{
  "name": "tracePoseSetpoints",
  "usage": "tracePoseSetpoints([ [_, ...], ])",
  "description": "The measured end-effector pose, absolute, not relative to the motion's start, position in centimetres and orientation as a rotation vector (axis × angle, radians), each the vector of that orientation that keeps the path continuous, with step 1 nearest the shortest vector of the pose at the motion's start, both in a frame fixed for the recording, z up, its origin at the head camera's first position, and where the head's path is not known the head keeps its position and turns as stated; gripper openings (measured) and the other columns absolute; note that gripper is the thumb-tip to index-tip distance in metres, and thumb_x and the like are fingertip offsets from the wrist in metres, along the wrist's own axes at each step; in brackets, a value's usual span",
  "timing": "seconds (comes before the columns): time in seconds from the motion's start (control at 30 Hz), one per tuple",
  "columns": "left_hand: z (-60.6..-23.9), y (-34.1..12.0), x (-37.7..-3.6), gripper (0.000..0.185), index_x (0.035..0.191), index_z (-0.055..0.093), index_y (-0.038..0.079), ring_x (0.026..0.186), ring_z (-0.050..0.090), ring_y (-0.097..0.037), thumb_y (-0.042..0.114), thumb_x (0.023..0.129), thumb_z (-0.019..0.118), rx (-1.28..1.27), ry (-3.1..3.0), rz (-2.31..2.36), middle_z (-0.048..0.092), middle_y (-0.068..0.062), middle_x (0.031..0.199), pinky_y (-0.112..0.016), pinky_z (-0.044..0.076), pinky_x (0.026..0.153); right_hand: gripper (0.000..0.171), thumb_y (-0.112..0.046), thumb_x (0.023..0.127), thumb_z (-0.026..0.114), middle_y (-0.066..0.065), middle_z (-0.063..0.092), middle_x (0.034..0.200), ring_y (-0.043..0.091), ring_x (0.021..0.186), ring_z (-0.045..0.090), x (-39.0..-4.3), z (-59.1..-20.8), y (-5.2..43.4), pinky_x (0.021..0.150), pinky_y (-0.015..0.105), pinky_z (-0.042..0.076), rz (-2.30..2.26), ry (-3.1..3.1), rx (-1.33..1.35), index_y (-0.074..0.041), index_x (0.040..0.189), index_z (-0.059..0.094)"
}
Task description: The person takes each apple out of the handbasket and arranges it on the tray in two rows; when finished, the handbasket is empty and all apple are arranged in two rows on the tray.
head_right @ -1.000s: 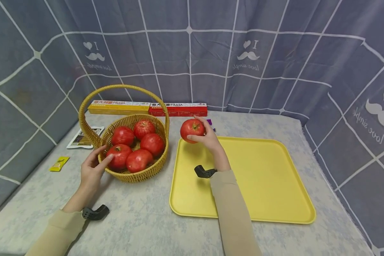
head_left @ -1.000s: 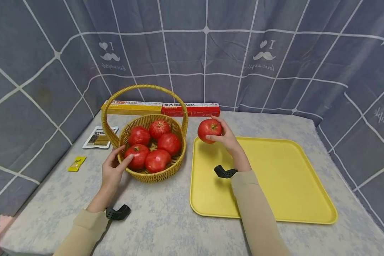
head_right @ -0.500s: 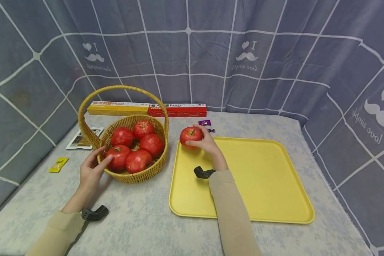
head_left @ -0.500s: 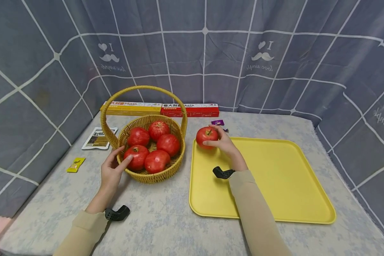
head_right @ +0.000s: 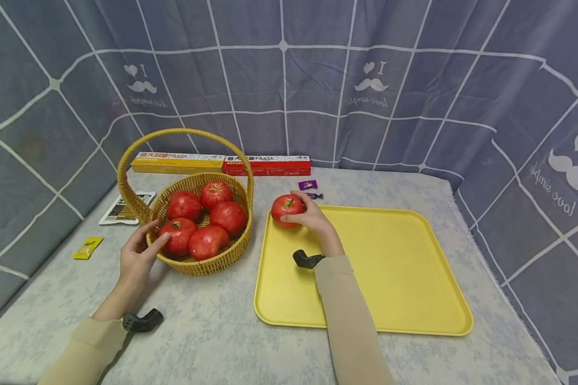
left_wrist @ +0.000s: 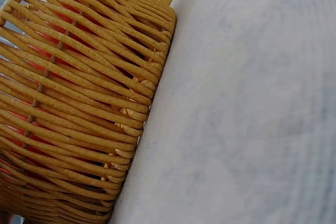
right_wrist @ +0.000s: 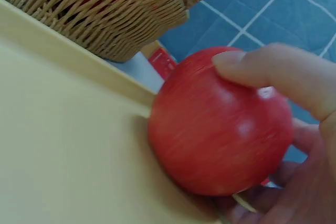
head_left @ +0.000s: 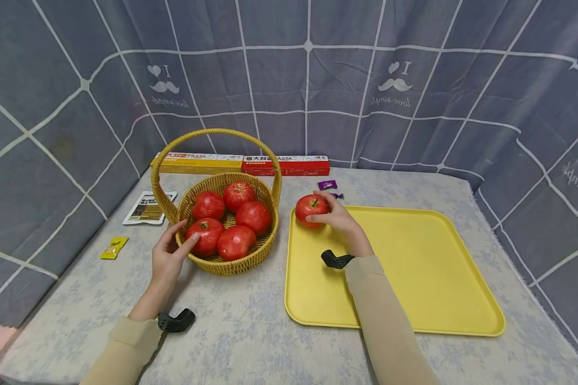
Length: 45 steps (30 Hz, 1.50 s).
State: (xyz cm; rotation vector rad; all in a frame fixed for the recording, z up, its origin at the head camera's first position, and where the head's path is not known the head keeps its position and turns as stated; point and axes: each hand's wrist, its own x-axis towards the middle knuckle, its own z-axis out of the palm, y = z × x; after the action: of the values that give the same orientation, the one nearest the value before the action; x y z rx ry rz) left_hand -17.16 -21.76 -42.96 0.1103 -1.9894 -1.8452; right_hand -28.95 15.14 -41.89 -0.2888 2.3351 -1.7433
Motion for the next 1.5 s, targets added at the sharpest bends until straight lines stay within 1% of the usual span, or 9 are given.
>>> tracePoseSetpoints([
  [0.13, -42.8, -21.7, -17.1, 0.046, 0.127, 0.054, -0.002, 0.109, 0.050, -0.011, 0.006, 0.085, 0.069, 0.105, -1.998, -1.835, 0.051, -0.006, 0.128, -0.011, 0.041, 0.084, 0.082, -0.016, 0.078, 0.076, 0.012, 0.034, 0.144, 0.032, 0.131, 0.031, -28.4, -40.7, 15.4, 0.105, 0.050, 0.029, -1.669, 2.433, -0.331, -0.013, 0.146, 0.030],
  [0.3, -42.7, -21.7, -17.1, 0.046, 0.128, 0.054, -0.002, 0.106, 0.051, -0.009, 0.007, 0.086, 0.068, 0.111, -2.012, -1.815, 0.052, -0.006, 0.127, -0.011, 0.042, 0.082, 0.078, -0.024, 0.079, 0.076, 0.009, 0.036, 0.144, 0.029, 0.132, 0.033, -26.5, -37.0, 15.1, 0.106, 0.046, 0.030, -1.739, 2.649, -0.457, -0.013, 0.144, 0.034],
  [0.5, -42.7, -21.7, -17.1, 0.045, 0.128, 0.054, -0.003, 0.108, 0.050, -0.010, 0.006, 0.086, 0.068, 0.104, -2.005, -1.825, 0.052, -0.007, 0.127, -0.011, 0.041, 0.084, 0.063, -0.006, 0.082, 0.071, 0.009, 0.044, 0.138, 0.029, 0.124, 0.043, -23.5, -32.8, 13.9, 0.101, 0.044, 0.037, -2.090, 2.541, -0.764, -0.007, 0.138, 0.041],
  [0.67, -42.7, -21.8, -17.1, 0.046, 0.128, 0.054, -0.003, 0.107, 0.051, -0.009, 0.006, 0.086, 0.068, 0.100, -2.000, -1.830, 0.052, -0.007, 0.127, -0.011, 0.042, 0.083, 0.056, 0.006, 0.081, 0.068, 0.013, 0.050, 0.130, 0.029, 0.118, 0.049, -21.7, -31.3, 11.9, 0.096, 0.042, 0.042, -2.254, 2.350, -0.993, 0.000, 0.132, 0.045],
  [0.8, -42.6, -21.7, -17.1, 0.045, 0.128, 0.054, -0.003, 0.108, 0.051, -0.009, 0.006, 0.086, 0.068, 0.101, -2.007, -1.822, 0.052, -0.007, 0.127, -0.011, 0.042, 0.083, 0.051, 0.007, 0.081, 0.067, 0.017, 0.052, 0.126, 0.026, 0.114, 0.053, -21.3, -31.7, 9.7, 0.093, 0.043, 0.045, -2.254, 2.294, -1.077, 0.003, 0.128, 0.047],
  [1.0, -42.6, -21.7, -17.0, 0.045, 0.128, 0.054, -0.002, 0.110, 0.050, -0.010, 0.007, 0.086, 0.067, 0.109, -2.019, -1.817, 0.051, -0.006, 0.128, -0.011, 0.041, 0.084, 0.049, 0.002, 0.083, 0.068, 0.021, 0.052, 0.123, 0.034, 0.112, 0.051, -21.5, -33.7, 6.6, 0.093, 0.049, 0.043, -2.163, 2.248, -1.049, 0.003, 0.128, 0.048],
  [1.27, -42.9, -21.8, -17.2, 0.047, 0.128, 0.054, -0.001, 0.116, 0.048, -0.017, 0.005, 0.084, 0.069, 0.121, -2.004, -1.839, 0.050, -0.004, 0.129, -0.010, 0.041, 0.085, 0.064, -0.013, 0.082, 0.073, 0.014, 0.044, 0.135, 0.026, 0.120, 0.047, -22.0, -36.6, 4.2, 0.098, 0.036, 0.041, -1.779, 2.228, -0.958, -0.006, 0.136, 0.039],
  [1.37, -42.9, -21.8, -17.2, 0.046, 0.128, 0.055, -0.001, 0.117, 0.047, -0.016, 0.004, 0.084, 0.069, 0.106, -1.992, -1.850, 0.050, -0.004, 0.129, -0.011, 0.041, 0.086, 0.072, -0.019, 0.079, 0.077, 0.012, 0.042, 0.135, 0.023, 0.121, 0.045, -22.3, -37.3, 3.6, 0.098, 0.034, 0.041, -1.626, 2.256, -0.989, -0.007, 0.137, 0.036],
  [1.5, -42.8, -21.7, -17.1, 0.044, 0.126, 0.056, -0.002, 0.116, 0.048, -0.015, 0.002, 0.084, 0.068, 0.098, -1.952, -1.884, 0.051, -0.005, 0.127, -0.012, 0.040, 0.087, 0.073, -0.020, 0.077, 0.079, 0.011, 0.043, 0.133, 0.022, 0.121, 0.045, -23.0, -37.3, 3.1, 0.097, 0.031, 0.042, -1.500, 2.253, -1.034, -0.007, 0.136, 0.038],
])
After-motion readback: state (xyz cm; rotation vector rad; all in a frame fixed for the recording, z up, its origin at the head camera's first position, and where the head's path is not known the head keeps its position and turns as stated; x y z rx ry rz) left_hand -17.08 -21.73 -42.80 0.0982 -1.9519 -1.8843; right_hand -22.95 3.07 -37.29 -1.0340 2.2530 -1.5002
